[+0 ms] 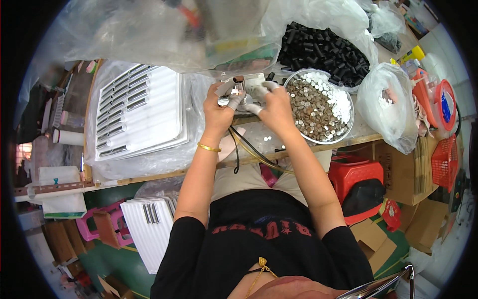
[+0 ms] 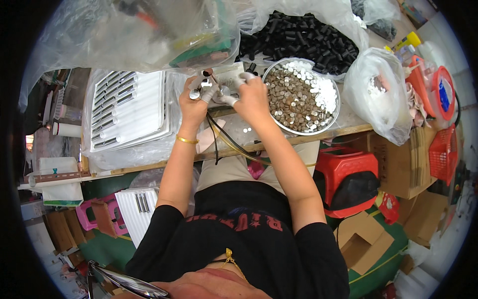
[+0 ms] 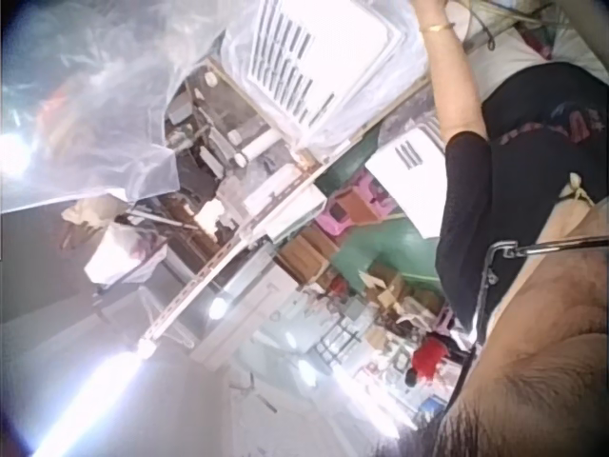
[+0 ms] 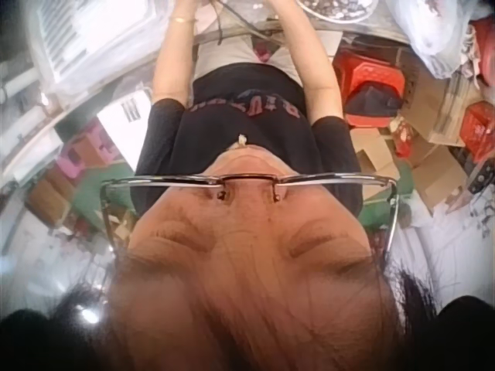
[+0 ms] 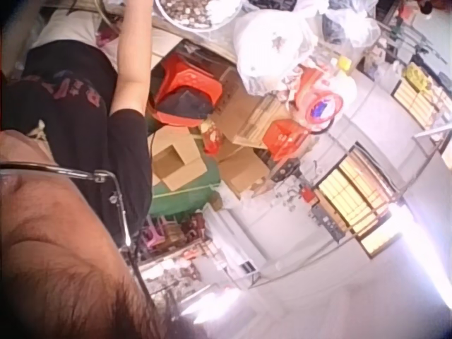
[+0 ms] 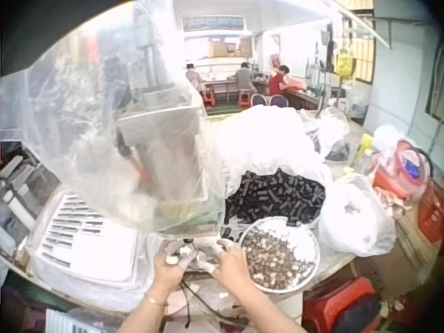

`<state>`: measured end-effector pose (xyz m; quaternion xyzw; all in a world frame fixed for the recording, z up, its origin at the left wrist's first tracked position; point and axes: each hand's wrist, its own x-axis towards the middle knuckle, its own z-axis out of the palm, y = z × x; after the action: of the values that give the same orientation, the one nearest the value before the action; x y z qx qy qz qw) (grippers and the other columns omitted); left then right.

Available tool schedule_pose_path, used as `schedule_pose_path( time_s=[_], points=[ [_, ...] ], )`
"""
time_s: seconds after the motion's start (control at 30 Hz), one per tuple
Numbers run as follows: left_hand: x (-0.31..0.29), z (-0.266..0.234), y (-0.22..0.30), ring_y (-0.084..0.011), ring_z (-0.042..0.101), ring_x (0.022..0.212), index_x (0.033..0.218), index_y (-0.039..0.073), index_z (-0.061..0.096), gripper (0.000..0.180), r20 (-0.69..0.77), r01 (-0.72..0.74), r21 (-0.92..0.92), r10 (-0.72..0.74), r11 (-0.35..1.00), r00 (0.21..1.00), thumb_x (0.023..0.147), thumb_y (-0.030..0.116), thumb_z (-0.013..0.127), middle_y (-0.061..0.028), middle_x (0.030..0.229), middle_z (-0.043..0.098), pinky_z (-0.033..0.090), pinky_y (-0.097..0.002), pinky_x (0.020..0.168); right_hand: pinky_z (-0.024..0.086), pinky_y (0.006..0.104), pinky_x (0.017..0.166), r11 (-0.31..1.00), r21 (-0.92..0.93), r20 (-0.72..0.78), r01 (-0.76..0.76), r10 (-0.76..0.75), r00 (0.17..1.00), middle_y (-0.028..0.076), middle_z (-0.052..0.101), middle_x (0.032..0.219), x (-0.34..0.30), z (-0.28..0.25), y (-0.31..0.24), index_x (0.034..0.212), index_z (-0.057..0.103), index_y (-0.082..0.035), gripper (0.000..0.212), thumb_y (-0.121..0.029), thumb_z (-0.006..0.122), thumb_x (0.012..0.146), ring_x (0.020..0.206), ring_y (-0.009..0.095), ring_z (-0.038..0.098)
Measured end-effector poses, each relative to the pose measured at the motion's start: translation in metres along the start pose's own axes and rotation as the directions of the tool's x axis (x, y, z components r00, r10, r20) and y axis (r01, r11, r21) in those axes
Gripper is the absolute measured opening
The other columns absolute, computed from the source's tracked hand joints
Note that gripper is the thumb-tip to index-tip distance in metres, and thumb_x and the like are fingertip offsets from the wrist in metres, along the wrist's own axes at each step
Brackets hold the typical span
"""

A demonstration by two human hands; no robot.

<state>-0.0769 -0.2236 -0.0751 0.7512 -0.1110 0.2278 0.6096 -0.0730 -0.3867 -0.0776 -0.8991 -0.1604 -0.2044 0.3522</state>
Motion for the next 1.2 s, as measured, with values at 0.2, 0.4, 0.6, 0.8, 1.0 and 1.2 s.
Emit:
schedule_pose_path(
  time_s=[0.2,0.4,0.6,0.8,1.0,1.2],
  points=[
    [0.000,-0.003,-0.007,-0.0144,0.055,0.087,0.102,0.003,0.067,0.032,-0.001,-0.013,0.013,0.013,1.000,1.000,0.072,0.000,0.074,-0.0060,0.103,0.056,0.046,-0.0266,0.076,0.043,0.0408,0.089,0.991,-0.098,-0.146,-0.088,0.073,0.987,0.016,0.059,0.110,0.003,-0.040,0.032,0.106,0.066,-0.003,0.035,-0.015,0.073,0.073,0.101,0.033,0.054],
    [0.015,0.007,-0.005,-0.0113,0.053,0.082,0.102,0.003,0.066,0.032,-0.002,0.098,-0.039,-0.098,0.994,0.995,0.072,0.006,0.077,-0.0028,0.096,0.052,0.046,-0.0245,0.073,0.042,0.0390,0.090,0.991,-0.070,-0.134,-0.116,0.106,0.985,0.013,0.059,0.110,-0.007,-0.044,0.032,0.106,0.067,-0.007,0.031,-0.015,0.071,0.076,0.102,0.031,0.053],
    [0.021,0.008,-0.017,-0.0122,0.053,0.078,0.100,0.004,0.066,0.029,-0.042,0.116,-0.010,-0.116,0.993,0.992,0.073,0.008,0.077,-0.0035,0.094,0.053,0.045,-0.0253,0.070,0.042,0.0390,0.087,0.996,-0.071,-0.119,-0.049,0.041,0.992,0.011,0.062,0.104,-0.002,-0.035,0.044,0.100,0.069,-0.007,0.025,-0.013,0.069,0.076,0.097,0.031,0.055],
    [0.013,0.010,-0.033,-0.0156,0.057,0.085,0.099,0.005,0.067,0.027,-0.008,0.126,0.006,-0.126,0.992,0.992,0.073,0.007,0.075,-0.0051,0.095,0.056,0.047,-0.0265,0.078,0.046,0.0393,0.077,0.979,-0.198,-0.033,0.040,-0.048,0.998,0.011,0.065,0.085,0.043,-0.028,0.074,0.092,0.071,-0.008,0.019,-0.009,0.065,0.074,0.088,0.031,0.057],
    [0.020,0.017,-0.014,-0.0117,0.055,0.079,0.100,0.006,0.066,0.030,0.033,0.073,0.170,-0.079,0.983,0.996,0.073,0.006,0.077,-0.0020,0.089,0.056,0.046,-0.0255,0.074,0.050,0.0364,0.076,0.793,-0.453,0.405,0.408,-0.225,0.886,0.004,0.062,0.093,0.082,0.003,0.102,0.090,0.072,-0.015,0.022,-0.012,0.056,0.077,0.095,0.024,0.057],
    [-0.007,0.004,-0.005,-0.0149,0.056,0.079,0.093,0.002,0.064,0.027,0.032,-0.115,0.182,0.111,0.977,0.993,0.070,0.004,0.079,-0.0050,0.088,0.056,0.047,-0.0276,0.072,0.052,0.0323,0.072,0.849,-0.365,0.279,0.381,-0.291,0.915,0.006,0.062,0.091,0.087,-0.017,0.088,0.095,0.072,-0.015,0.028,-0.007,0.069,0.068,0.087,0.021,0.059]
  ],
)
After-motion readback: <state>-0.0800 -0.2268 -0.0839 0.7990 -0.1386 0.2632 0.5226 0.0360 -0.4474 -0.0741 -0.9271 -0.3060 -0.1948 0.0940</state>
